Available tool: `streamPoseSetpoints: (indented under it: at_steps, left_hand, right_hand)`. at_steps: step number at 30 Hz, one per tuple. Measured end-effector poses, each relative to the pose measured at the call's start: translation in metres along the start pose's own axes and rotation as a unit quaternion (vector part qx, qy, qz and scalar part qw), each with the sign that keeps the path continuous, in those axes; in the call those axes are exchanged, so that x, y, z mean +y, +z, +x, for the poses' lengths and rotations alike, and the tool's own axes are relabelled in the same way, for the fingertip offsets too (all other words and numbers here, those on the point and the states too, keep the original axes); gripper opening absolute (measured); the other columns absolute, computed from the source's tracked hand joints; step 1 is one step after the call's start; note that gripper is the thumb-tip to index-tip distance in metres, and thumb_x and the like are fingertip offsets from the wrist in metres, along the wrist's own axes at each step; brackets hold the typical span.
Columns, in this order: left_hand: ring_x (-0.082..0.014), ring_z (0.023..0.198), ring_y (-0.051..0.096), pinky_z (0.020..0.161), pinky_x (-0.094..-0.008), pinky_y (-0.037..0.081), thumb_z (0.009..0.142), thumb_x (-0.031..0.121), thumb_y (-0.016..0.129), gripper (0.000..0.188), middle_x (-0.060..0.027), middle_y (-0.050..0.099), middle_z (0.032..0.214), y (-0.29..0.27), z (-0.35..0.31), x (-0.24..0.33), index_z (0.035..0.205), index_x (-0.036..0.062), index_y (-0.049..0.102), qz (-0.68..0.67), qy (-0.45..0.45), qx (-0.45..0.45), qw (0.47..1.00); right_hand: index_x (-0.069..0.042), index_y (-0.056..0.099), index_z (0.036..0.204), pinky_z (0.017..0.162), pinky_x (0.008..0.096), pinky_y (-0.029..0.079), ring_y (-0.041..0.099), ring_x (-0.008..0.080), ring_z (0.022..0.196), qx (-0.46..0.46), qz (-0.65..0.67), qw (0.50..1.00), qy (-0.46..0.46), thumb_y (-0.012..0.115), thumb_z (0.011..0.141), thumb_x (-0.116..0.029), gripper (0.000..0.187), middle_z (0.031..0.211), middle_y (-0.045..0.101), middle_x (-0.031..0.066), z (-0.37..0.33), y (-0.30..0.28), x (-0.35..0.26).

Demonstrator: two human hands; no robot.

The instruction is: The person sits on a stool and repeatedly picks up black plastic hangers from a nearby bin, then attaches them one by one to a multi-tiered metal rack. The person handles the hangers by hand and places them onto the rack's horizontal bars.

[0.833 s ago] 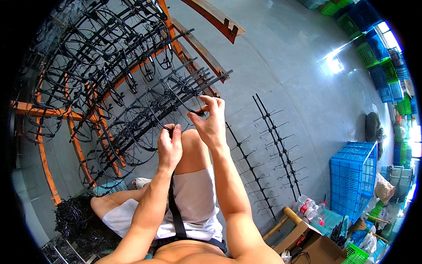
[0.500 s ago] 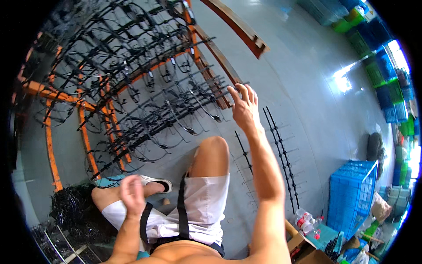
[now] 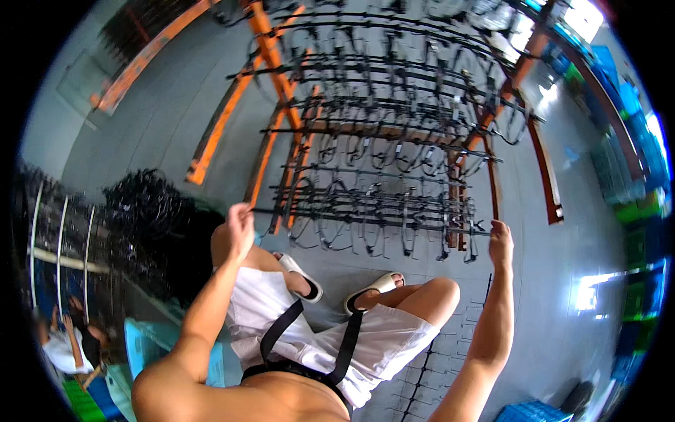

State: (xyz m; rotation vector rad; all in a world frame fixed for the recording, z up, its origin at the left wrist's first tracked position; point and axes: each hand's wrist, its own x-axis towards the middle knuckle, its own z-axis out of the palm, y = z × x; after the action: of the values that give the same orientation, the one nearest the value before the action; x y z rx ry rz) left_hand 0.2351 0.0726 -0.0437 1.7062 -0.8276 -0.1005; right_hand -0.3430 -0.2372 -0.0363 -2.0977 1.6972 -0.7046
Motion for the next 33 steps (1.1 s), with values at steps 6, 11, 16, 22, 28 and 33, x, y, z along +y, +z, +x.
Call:
streamPoseSetpoints:
  at_steps: [6, 11, 16, 22, 28, 33]
  left_hand:
    - [-0.0152, 0.078, 0.062, 0.068, -0.0301, 0.051, 0.094, 0.022, 0.057, 0.021, -0.0074, 0.065, 0.090, 0.010, 0.032, -0.007, 0.101, 0.0023, 0.059, 0.004, -0.088, -0.109, 0.990]
    - [-0.0095, 0.076, 0.061, 0.065, -0.0248, 0.050, 0.096, 0.022, 0.055, 0.022, -0.0033, 0.065, 0.089, 0.012, 0.059, 0.000, 0.106, 0.0033, 0.059, -0.097, -0.176, -0.216, 0.955]
    - [-0.0073, 0.067, 0.057, 0.058, -0.0218, 0.046, 0.094, 0.019, 0.058, 0.020, -0.0012, 0.065, 0.084, -0.002, 0.063, 0.000, 0.105, 0.0027, 0.063, -0.103, -0.151, -0.174, 0.968]
    - [-0.0109, 0.058, 0.057, 0.053, -0.0275, 0.046, 0.093, 0.033, 0.060, 0.034, -0.0044, 0.065, 0.072, -0.104, 0.036, 0.001, 0.088, -0.0001, 0.067, 0.103, -0.301, 0.016, 0.948]
    - [-0.0354, 0.105, 0.060, 0.088, -0.0462, 0.047, 0.089, 0.020, 0.048, 0.029, -0.0226, 0.063, 0.103, -0.197, -0.037, -0.149, 0.107, 0.0011, 0.060, 0.405, -0.248, -0.158, 0.866]
    - [-0.0370, 0.106, 0.060, 0.091, -0.0440, 0.046, 0.092, 0.031, 0.045, 0.040, -0.0228, 0.063, 0.113, -0.190, -0.056, -0.183, 0.111, 0.0023, 0.064, 0.254, -0.384, -0.320, 0.828]
  right_hand:
    - [0.001, 0.056, 0.114, 0.078, 0.0307, 0.045, 0.053, 0.0163, 0.085, 0.312, 0.206, 0.923, 0.089, 0.050, 0.094, -0.013, 0.025, 0.101, 0.058, 0.0084, -0.040, -0.041, -0.165]
    - [0.000, 0.057, 0.108, 0.069, 0.0298, 0.047, 0.055, 0.0171, 0.079, -0.032, 0.169, 0.958, -0.228, 0.054, 0.088, -0.002, 0.021, 0.090, 0.057, 0.0083, -0.167, 0.012, -0.290]
    - [-0.002, 0.061, 0.105, 0.073, 0.0364, 0.050, 0.064, 0.0309, 0.084, -0.476, 0.193, 0.843, -0.160, 0.063, 0.087, -0.019, 0.025, 0.087, 0.063, 0.0153, -0.218, 0.123, -0.329]
    - [-0.004, 0.063, 0.105, 0.080, 0.0421, 0.049, 0.063, 0.0359, 0.090, -0.487, 0.123, 0.853, -0.144, 0.060, 0.085, -0.026, 0.030, 0.097, 0.066, 0.0184, -0.241, 0.212, -0.319]
    - [0.000, 0.063, 0.105, 0.081, 0.0387, 0.049, 0.065, 0.0340, 0.092, -0.521, 0.082, 0.842, -0.116, 0.060, 0.086, -0.028, 0.034, 0.095, 0.067, 0.0202, -0.247, 0.254, -0.298]
    - [0.001, 0.064, 0.104, 0.081, 0.0387, 0.049, 0.064, 0.0353, 0.092, -0.561, 0.026, 0.822, -0.096, 0.061, 0.086, -0.028, 0.034, 0.097, 0.067, 0.0205, -0.256, 0.247, -0.304]
